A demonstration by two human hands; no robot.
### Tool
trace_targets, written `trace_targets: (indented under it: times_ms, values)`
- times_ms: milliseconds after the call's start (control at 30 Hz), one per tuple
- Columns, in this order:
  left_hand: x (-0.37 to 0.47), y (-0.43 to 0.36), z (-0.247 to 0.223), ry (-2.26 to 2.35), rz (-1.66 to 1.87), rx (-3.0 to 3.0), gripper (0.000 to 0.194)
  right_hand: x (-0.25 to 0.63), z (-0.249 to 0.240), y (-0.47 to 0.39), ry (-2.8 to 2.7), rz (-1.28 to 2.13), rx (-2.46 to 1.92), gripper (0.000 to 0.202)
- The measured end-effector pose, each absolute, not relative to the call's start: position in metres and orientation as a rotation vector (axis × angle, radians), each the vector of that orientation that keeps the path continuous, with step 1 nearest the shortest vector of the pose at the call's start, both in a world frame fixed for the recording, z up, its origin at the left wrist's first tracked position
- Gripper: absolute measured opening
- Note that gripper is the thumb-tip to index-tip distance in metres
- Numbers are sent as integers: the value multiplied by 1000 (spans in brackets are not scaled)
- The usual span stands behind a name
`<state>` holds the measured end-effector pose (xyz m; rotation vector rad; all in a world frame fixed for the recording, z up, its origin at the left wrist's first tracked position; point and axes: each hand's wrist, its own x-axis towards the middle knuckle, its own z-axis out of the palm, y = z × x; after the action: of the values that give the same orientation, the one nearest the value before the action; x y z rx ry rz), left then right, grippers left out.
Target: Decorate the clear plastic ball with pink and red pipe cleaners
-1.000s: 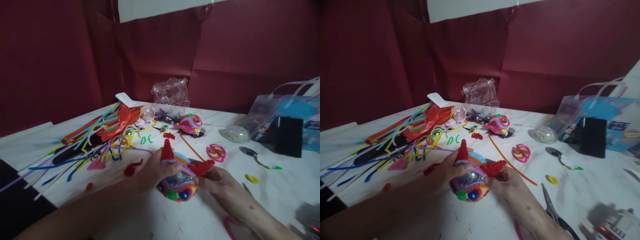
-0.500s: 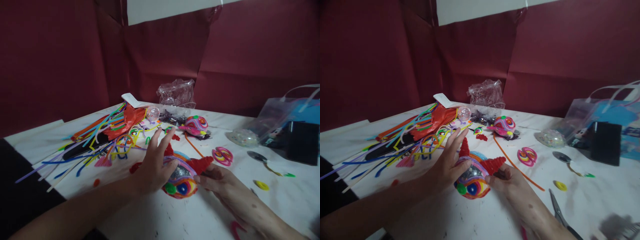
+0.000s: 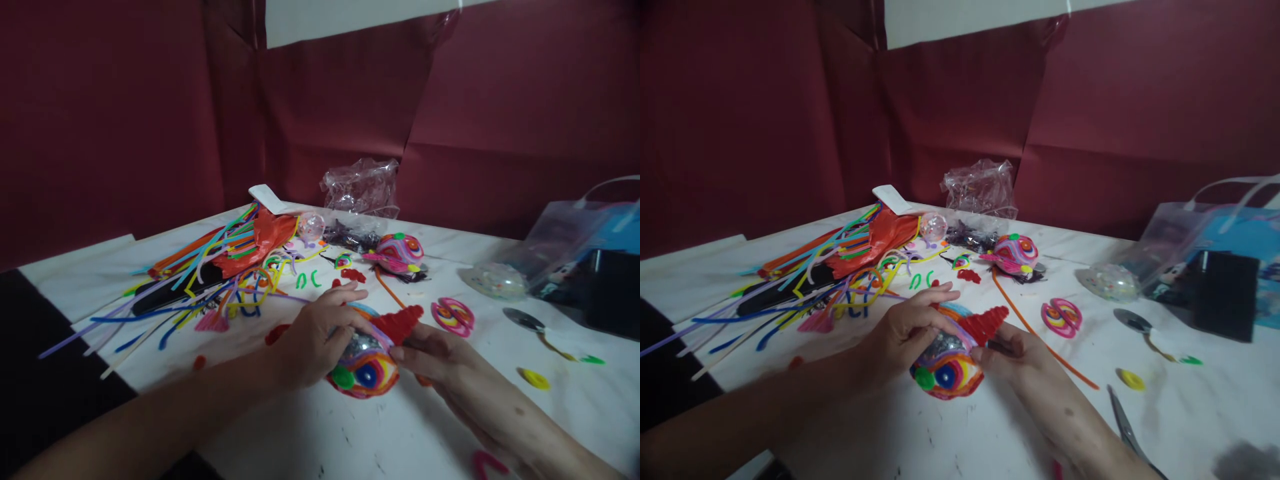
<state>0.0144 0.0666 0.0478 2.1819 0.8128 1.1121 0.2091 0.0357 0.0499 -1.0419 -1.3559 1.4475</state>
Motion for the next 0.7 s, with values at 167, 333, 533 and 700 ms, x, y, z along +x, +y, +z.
trace_targets:
  times_ms: [167,333,533,700]
  values:
    - [16,67,42,771,1150,2229,30,207,47,34,-1367,1410,-1027,21]
    - [17,62,41,770,1172,2356,22,208,46,36,-1407,1362,-1020,25]
    - [16,65,27,608,1316,2735,33,204,50,37,-1464,1397,-1009,36]
    - [15,76,12,586,1442,2760,37,217,49,35,-1495,1301,-1101,42]
